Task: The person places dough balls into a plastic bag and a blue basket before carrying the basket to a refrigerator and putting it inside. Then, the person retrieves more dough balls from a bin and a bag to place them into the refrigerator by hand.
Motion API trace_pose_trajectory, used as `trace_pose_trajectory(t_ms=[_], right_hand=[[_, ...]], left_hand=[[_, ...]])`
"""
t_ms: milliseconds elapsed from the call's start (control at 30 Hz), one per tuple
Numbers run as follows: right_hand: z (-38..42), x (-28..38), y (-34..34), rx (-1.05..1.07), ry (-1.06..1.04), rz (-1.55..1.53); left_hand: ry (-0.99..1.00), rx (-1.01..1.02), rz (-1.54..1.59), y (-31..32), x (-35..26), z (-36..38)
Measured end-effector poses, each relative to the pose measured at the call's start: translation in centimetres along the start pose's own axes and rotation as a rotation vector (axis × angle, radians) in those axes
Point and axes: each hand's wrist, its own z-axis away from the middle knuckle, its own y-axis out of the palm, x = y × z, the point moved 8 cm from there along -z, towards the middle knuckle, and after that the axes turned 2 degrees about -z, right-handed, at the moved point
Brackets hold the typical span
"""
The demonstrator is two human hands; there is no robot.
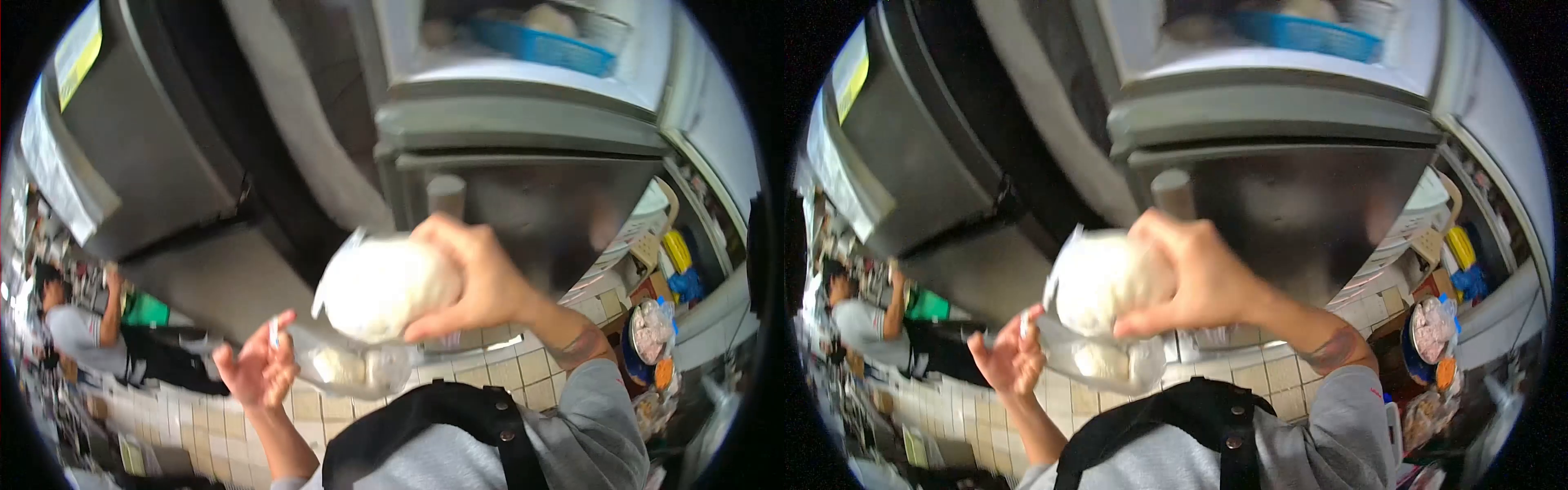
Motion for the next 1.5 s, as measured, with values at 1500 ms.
trace_pose_trajectory(t_ms=[1500], right_hand=[[-29.7,-26.7,-28.9,-0.348,0.565,0.045]], left_hand=[[0.161,-1.009,-0.074,-23.1,8.0,14.0]])
